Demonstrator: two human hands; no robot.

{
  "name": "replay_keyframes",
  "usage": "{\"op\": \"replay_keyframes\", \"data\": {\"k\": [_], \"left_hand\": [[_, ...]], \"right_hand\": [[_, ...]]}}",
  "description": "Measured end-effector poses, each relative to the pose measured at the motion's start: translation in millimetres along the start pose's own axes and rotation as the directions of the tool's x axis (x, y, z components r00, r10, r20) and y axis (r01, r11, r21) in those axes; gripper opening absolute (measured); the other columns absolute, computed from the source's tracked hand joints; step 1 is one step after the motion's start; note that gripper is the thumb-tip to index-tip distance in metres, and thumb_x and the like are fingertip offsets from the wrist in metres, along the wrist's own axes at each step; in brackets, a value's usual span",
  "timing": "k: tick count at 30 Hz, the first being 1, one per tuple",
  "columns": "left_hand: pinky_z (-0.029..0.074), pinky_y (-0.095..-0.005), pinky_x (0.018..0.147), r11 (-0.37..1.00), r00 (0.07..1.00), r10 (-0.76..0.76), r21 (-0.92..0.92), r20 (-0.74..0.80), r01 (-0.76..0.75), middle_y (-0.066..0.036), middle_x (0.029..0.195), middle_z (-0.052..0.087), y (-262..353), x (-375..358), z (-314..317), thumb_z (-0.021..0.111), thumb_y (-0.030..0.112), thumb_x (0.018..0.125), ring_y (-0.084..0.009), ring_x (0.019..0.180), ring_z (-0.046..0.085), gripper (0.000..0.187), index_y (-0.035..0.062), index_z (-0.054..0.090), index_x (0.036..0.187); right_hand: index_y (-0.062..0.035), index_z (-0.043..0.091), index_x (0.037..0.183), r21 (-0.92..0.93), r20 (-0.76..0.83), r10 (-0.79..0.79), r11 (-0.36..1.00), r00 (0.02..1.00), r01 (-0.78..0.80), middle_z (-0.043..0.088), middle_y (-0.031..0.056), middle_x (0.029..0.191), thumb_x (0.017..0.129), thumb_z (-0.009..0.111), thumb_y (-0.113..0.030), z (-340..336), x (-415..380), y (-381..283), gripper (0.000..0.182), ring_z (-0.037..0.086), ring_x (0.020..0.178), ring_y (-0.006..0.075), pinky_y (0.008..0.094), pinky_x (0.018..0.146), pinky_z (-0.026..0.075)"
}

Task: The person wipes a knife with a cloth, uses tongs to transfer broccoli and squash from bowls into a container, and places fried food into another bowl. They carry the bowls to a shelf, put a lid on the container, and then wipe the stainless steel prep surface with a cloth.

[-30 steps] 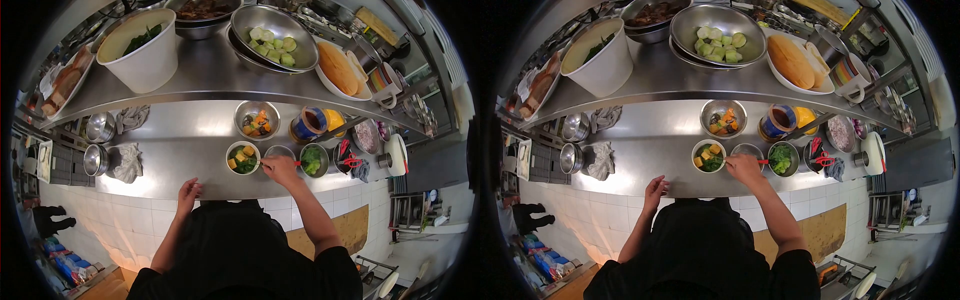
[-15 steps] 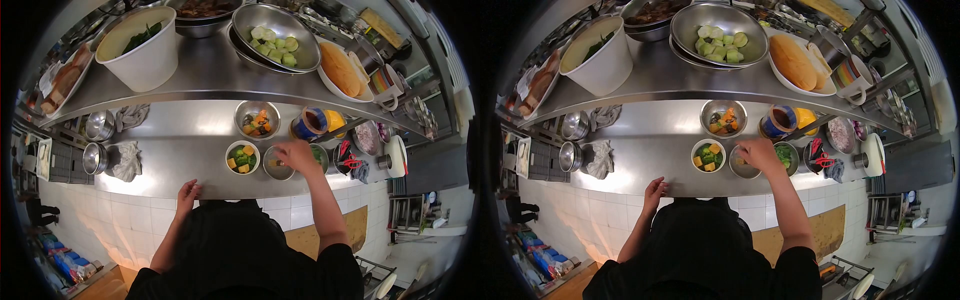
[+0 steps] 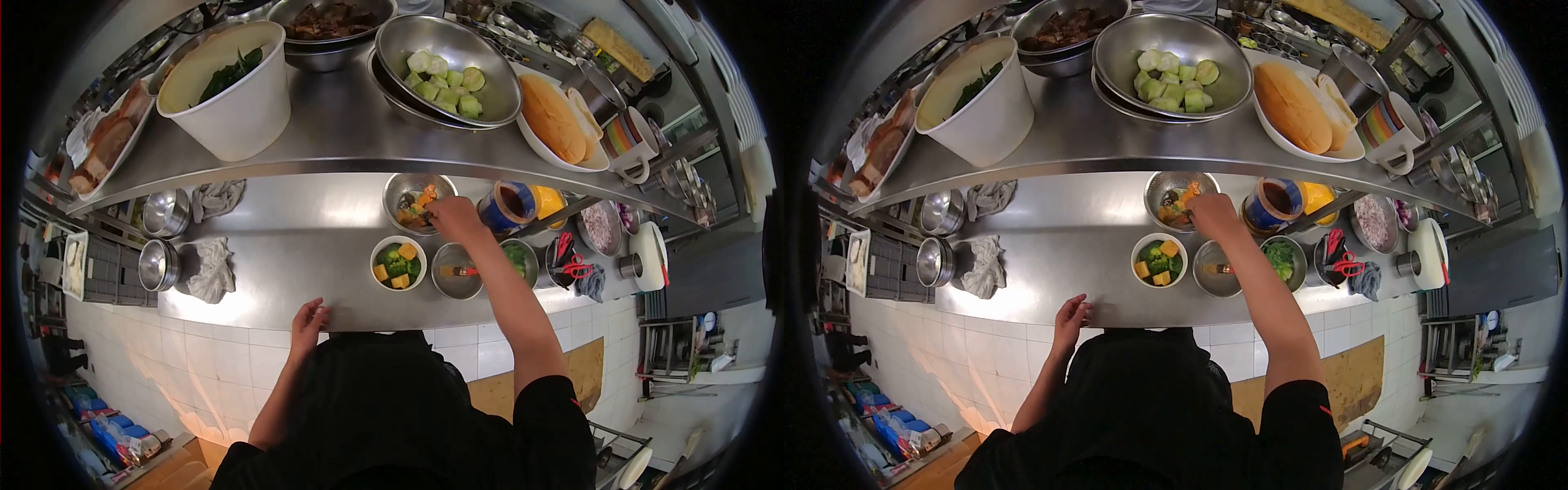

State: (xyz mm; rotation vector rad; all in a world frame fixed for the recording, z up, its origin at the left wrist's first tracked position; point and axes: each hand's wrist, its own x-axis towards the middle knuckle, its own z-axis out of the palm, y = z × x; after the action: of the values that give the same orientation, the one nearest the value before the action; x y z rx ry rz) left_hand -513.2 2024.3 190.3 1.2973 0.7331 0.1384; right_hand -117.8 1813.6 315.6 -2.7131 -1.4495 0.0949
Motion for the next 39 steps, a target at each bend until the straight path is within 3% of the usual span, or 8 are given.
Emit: {"op": "replay_keyframes", "data": {"k": [7,10,16,22,23,29,32,39], "left_hand": [[0.054,-0.0271,0.080,0.999,1.000,0.014,-0.029,-0.003,-0.014,-0.008,0.113,0.068,-2.5,-0.3,-0.7,0.057,0.020,0.105,-0.0098,0.089,0.061,0.039,0.0009,0.053,0.139],[0.054,-0.0271,0.080,0.999,1.000,0.020,-0.040,-0.002,-0.020,-0.008,0.113,0.068,-2.3,-1.0,-1.7,0.057,0.020,0.105,-0.0096,0.089,0.061,0.040,0.0009,0.053,0.139],[0.054,-0.0273,0.080,0.999,1.000,0.016,-0.030,-0.006,-0.016,-0.006,0.112,0.068,-3.7,2.4,-2.0,0.057,0.021,0.105,-0.0095,0.088,0.061,0.039,0.0013,0.054,0.139],[0.053,-0.0271,0.079,1.000,1.000,0.002,0.007,-0.001,-0.002,-0.005,0.111,0.069,-6.3,6.7,0.4,0.057,0.022,0.104,-0.0095,0.087,0.061,0.039,0.0022,0.055,0.138],[0.053,-0.0269,0.079,1.000,1.000,0.001,0.014,0.005,-0.001,-0.005,0.111,0.069,-5.7,7.2,2.4,0.057,0.022,0.104,-0.0095,0.087,0.061,0.038,0.0023,0.055,0.137],[0.052,-0.0260,0.079,1.000,0.999,0.025,0.013,0.024,-0.025,-0.004,0.110,0.069,3.3,8.9,7.7,0.057,0.021,0.104,-0.0084,0.087,0.060,0.037,0.0025,0.056,0.136],[0.051,-0.0256,0.078,1.000,0.999,0.018,0.016,0.029,-0.018,-0.004,0.110,0.069,3.8,10.0,8.6,0.057,0.021,0.104,-0.0082,0.086,0.060,0.037,0.0026,0.056,0.136],[0.051,-0.0252,0.077,1.000,1.000,0.004,0.016,0.005,-0.004,-0.005,0.110,0.069,4.8,7.3,8.2,0.057,0.020,0.105,-0.0084,0.086,0.060,0.037,0.0024,0.056,0.137]], "right_hand": [[-0.0140,0.078,0.109,0.241,-0.042,0.049,0.970,0.998,-0.037,0.074,0.0161,0.094,0.083,0.074,-0.029,27.7,3.2,36.3,0.030,0.071,0.089,0.0336,0.0427,0.081,0.056],[-0.0123,0.077,0.112,0.507,0.139,0.219,0.822,0.966,-0.259,0.075,0.0159,0.092,0.084,0.076,-0.028,20.5,-11.8,37.3,0.032,0.072,0.081,0.0308,0.0385,0.075,0.056],[-0.0086,0.077,0.113,0.768,0.028,0.242,0.616,0.970,-0.176,0.071,0.0142,0.075,0.085,0.079,-0.024,16.9,-55.5,24.5,0.031,0.064,0.061,0.0140,0.0322,0.062,0.051],[-0.0089,0.077,0.112,0.701,0.189,0.170,0.667,0.967,-0.254,0.068,0.0134,0.069,0.084,0.079,-0.026,8.2,-94.7,-14.3,0.032,0.064,0.060,0.0143,0.0336,0.061,0.051],[-0.0105,0.076,0.113,0.665,0.139,0.107,0.726,0.984,-0.173,0.070,0.0158,0.072,0.084,0.078,-0.028,12.9,-93.3,-16.5,0.033,0.067,0.062,0.0222,0.0348,0.062,0.052],[-0.0127,0.076,0.111,0.618,0.051,0.368,0.719,0.928,-0.318,0.074,0.0142,0.085,0.085,0.074,-0.032,-15.2,-74.1,-26.8,0.032,0.070,0.079,0.0349,0.0418,0.071,0.055],[-0.0102,0.076,0.105,0.228,-0.116,0.325,0.928,0.939,-0.293,0.074,0.0134,0.091,0.085,0.072,-0.034,-1.6,-53.8,-0.6,0.032,0.071,0.092,0.0338,0.0448,0.078,0.057],[-0.0106,0.075,0.102,0.247,0.058,0.489,0.838,0.870,-0.487,0.073,0.0135,0.106,0.083,0.070,-0.034,27.6,-15.0,1.8,0.031,0.069,0.102,0.0326,0.0462,0.086,0.056]]}}
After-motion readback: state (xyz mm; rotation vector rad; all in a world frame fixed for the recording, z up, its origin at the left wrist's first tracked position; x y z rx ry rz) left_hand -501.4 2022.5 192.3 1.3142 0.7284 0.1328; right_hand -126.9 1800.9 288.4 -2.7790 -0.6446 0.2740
